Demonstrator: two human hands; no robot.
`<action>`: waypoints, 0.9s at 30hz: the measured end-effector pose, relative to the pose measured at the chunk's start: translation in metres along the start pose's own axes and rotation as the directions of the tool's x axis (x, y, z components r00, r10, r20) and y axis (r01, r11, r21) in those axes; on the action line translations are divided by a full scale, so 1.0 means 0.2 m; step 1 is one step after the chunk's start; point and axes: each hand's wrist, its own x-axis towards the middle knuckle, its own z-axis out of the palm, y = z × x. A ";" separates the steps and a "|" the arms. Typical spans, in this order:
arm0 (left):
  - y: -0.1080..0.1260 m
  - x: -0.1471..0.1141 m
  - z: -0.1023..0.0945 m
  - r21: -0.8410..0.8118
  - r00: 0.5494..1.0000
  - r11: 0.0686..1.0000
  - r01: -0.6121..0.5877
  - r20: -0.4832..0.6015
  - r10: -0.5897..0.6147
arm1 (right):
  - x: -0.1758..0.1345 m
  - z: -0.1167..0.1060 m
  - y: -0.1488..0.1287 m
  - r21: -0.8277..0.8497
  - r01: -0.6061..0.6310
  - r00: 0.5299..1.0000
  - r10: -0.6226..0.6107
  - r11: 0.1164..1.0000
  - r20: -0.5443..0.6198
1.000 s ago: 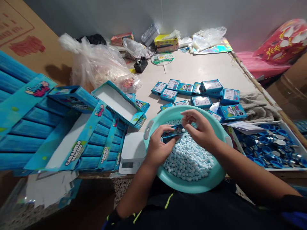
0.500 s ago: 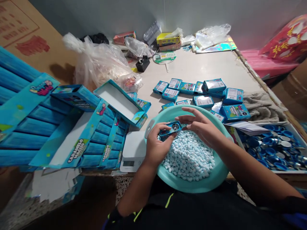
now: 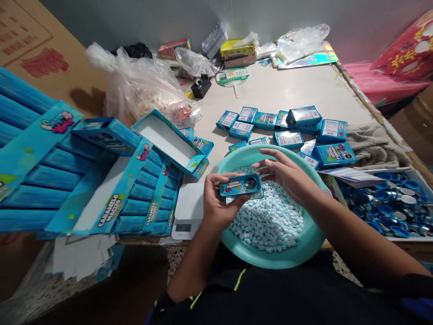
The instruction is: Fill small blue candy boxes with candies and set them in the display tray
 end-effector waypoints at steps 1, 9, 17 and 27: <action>0.00 0.00 -0.01 -0.023 0.999 0.999 0.027 0.048 -0.026 | 0.00 0.00 0.00 0.009 -0.009 1.000 0.009 1.000 0.002; 0.00 -0.01 0.00 0.019 0.999 1.000 0.024 0.025 -0.025 | 0.00 0.00 0.01 -0.116 0.017 1.000 -0.016 0.993 0.016; 0.07 -0.05 -0.15 0.520 0.905 0.808 -0.276 -0.144 0.401 | -0.03 0.01 0.10 -0.771 0.263 0.955 -0.270 0.580 0.123; -0.03 -0.18 -0.51 0.815 0.816 0.559 0.153 -0.424 0.393 | -0.07 0.01 0.21 -0.869 0.440 0.873 0.120 0.225 0.473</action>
